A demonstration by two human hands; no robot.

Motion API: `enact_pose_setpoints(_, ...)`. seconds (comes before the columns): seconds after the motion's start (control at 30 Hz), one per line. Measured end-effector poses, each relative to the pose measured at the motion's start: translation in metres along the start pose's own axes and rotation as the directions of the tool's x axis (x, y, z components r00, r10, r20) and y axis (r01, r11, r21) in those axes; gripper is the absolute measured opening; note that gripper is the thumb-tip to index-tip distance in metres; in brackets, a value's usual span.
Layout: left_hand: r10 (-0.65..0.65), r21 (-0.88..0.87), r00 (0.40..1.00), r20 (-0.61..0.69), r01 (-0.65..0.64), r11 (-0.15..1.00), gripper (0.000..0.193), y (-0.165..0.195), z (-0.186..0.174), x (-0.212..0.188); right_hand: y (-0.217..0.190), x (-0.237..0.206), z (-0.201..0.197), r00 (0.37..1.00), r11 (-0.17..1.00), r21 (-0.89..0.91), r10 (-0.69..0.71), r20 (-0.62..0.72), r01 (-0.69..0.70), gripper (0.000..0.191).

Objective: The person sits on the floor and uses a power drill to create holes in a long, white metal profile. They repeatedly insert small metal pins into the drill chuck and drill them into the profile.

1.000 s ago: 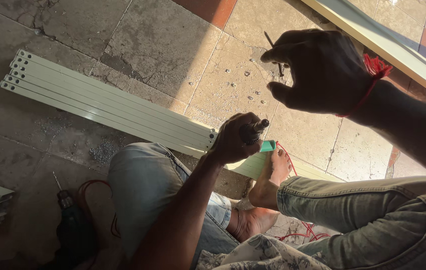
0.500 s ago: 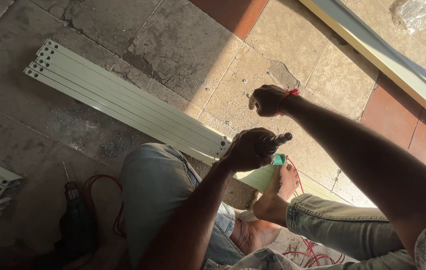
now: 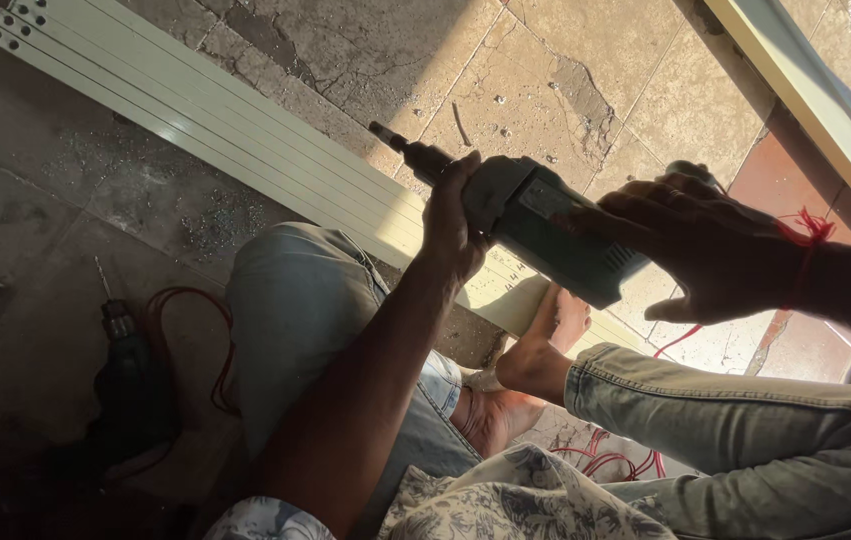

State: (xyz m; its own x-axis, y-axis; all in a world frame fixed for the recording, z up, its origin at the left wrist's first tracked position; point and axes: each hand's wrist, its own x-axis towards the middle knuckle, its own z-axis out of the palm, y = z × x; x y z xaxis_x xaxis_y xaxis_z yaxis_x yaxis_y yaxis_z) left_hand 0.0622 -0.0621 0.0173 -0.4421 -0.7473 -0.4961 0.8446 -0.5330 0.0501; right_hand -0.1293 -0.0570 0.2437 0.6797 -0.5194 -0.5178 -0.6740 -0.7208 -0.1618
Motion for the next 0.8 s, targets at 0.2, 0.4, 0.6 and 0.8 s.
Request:
enact_pose_setpoints(0.2,-0.219,0.145,0.971,-0.099,0.232,0.962,0.078,-0.062,0.016,-0.039,-0.033,-0.007,-0.029,0.779,0.794,0.153,0.507,0.369,-0.588,0.12)
enact_pose_setpoints(0.4,-0.284,0.038,0.958,-0.032,0.285,0.958,0.072,-0.09,0.013,-0.07,-0.045,-0.008,-0.01,0.718,0.714,0.224,0.523,0.459,-0.663,0.109)
enact_pose_setpoints(0.6,-0.296,0.048,0.954,-0.049,0.298,0.953,0.074,-0.095,0.018,-0.081,-0.032,-0.015,-0.001,0.798,0.733,0.33,0.489,0.353,-0.595,0.096)
enact_pose_setpoints(0.8,-0.314,0.022,0.932,-0.183,0.323,0.946,0.074,-0.083,0.02,-0.084,-0.038,-0.001,0.0,0.839,0.751,0.379,0.446,0.312,-0.54,0.095)
